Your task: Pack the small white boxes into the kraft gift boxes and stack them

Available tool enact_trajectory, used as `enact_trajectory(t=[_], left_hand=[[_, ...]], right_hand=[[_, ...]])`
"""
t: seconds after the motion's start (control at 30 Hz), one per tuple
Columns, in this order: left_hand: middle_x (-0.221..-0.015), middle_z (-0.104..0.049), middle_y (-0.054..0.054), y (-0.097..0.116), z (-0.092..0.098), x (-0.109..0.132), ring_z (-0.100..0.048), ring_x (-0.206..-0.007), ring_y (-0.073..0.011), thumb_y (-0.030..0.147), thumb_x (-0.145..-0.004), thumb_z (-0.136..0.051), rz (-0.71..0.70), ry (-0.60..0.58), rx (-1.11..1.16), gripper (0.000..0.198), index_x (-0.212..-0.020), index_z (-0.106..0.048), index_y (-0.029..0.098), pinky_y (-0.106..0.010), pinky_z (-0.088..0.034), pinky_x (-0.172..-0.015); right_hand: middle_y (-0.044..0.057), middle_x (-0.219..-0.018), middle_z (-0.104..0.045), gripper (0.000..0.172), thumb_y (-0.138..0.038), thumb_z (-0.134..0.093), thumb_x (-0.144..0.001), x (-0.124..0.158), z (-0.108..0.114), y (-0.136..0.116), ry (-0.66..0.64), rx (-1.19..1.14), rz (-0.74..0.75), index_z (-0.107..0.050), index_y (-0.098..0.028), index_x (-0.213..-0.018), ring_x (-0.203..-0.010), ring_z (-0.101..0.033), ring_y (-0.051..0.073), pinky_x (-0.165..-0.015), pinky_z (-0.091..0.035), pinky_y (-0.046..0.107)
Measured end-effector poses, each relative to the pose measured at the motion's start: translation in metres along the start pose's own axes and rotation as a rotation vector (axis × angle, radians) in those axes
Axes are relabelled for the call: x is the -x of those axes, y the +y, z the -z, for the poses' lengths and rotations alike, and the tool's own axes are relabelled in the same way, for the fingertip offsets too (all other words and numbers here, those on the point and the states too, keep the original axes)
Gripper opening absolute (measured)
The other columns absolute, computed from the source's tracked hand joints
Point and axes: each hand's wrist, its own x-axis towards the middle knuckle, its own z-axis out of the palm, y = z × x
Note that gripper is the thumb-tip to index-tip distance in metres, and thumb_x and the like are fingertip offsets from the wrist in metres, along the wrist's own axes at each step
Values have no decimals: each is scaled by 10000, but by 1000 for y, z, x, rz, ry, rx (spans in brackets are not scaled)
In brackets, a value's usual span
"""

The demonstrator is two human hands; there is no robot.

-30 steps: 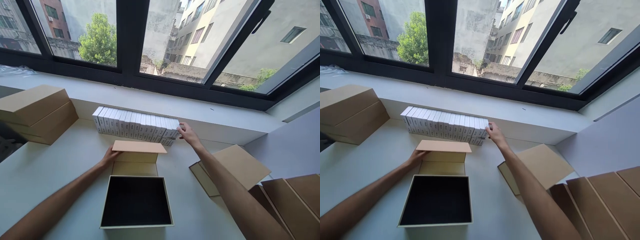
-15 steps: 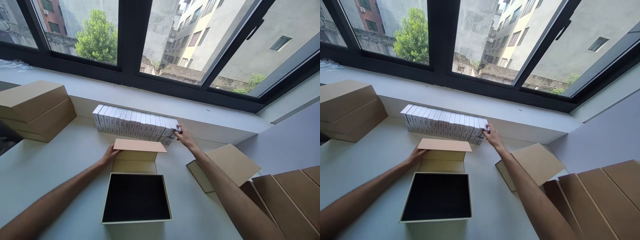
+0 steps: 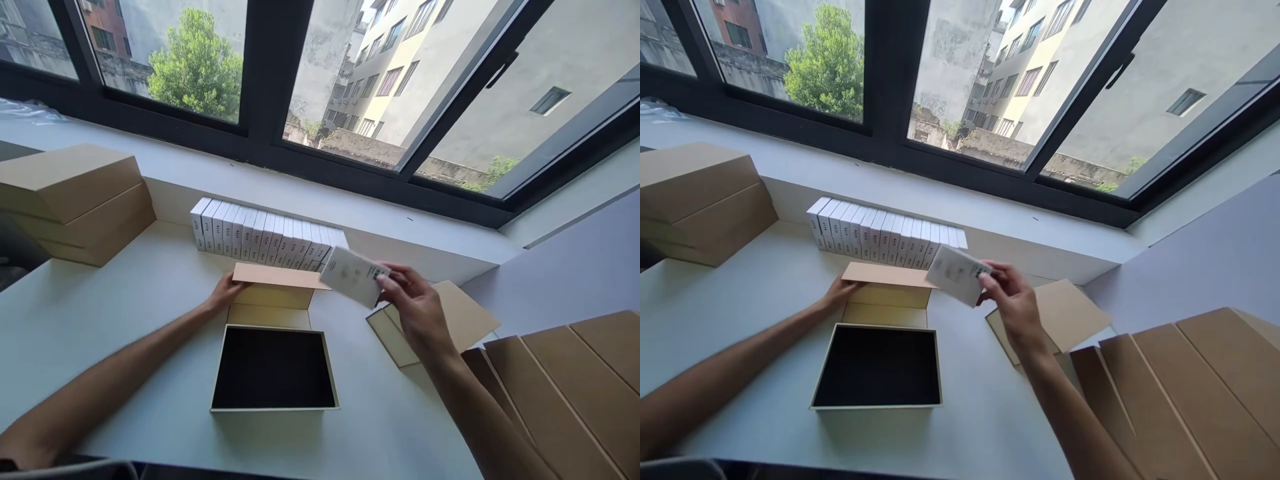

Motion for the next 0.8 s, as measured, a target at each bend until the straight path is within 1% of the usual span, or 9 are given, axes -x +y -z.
enact_trajectory(t=[0.13,0.2,0.33,0.43,0.5,0.53,0.63,0.7,0.8], left_hand=[[-1079,-765,-136,-8,3,-6,-689,-1054,-329,705,-615,-765,-19,23,-25,694,-1009,-725,135,-412,-554,-914],[-1100,-762,-129,-13,4,-9,-690,-1056,-318,689,-622,-773,-37,10,-7,699,-1047,-722,136,-407,-557,-911],[-1097,-762,-129,-18,5,-12,-698,-1044,-305,670,-645,-774,-47,-2,22,683,-1067,-721,135,-397,-560,-902],[-1070,-767,-133,-17,4,-11,-699,-1032,-312,686,-624,-776,-31,13,34,694,-1035,-729,129,-400,-562,-892],[-1064,-768,-133,-14,4,-9,-699,-1030,-314,698,-619,-770,-13,15,36,697,-1020,-734,130,-402,-564,-887],[-1061,-769,-132,-13,4,-8,-699,-1032,-313,702,-619,-767,-2,13,32,693,-1013,-737,132,-401,-565,-887],[-1067,-770,-129,-8,3,-6,-693,-1054,-312,704,-632,-759,18,0,17,678,-1008,-744,140,-398,-561,-906],[-1096,-765,-129,-7,3,-4,-688,-1076,-312,699,-637,-760,18,-3,22,683,-1033,-744,143,-401,-554,-928],[-1104,-763,-136,-8,3,-4,-685,-1086,-320,699,-626,-771,16,2,23,694,-1039,-747,141,-409,-545,-946]], right_hand=[[59,-920,-710,418,-497,-657,-862,47,-53,24,-656,30,-272,-658,-184,-1138,-703,-682,188,-584,-600,317],[89,-997,-726,368,-427,-559,-930,63,-86,43,-896,221,-265,-649,-161,-1168,-760,-709,206,-614,-594,312],[130,-968,-748,319,-287,-482,-967,81,-140,57,-984,539,-85,-708,-172,-1161,-878,-723,290,-782,-548,386],[111,-899,-753,409,-340,-503,-969,78,-146,45,-1011,559,41,-631,-233,-1343,-874,-718,311,-781,-524,394],[70,-837,-743,419,-402,-496,-977,64,-127,35,-934,473,108,-620,-248,-1347,-754,-702,247,-705,-525,334],[43,-750,-715,398,-441,-474,-985,52,-113,32,-808,409,119,-661,-236,-1271,-650,-667,206,-643,-515,302],[-23,-541,-549,446,-523,-393,-999,2,-63,40,-138,298,80,-698,-199,-969,-460,-503,131,-536,-478,257],[2,-637,-603,412,-523,-433,-971,-36,-39,62,177,342,34,-667,-183,-983,-541,-555,139,-583,-512,269],[109,-919,-714,459,-506,-574,-870,-78,-29,112,199,409,-67,-627,-146,-1148,-723,-665,197,-639,-555,317]])
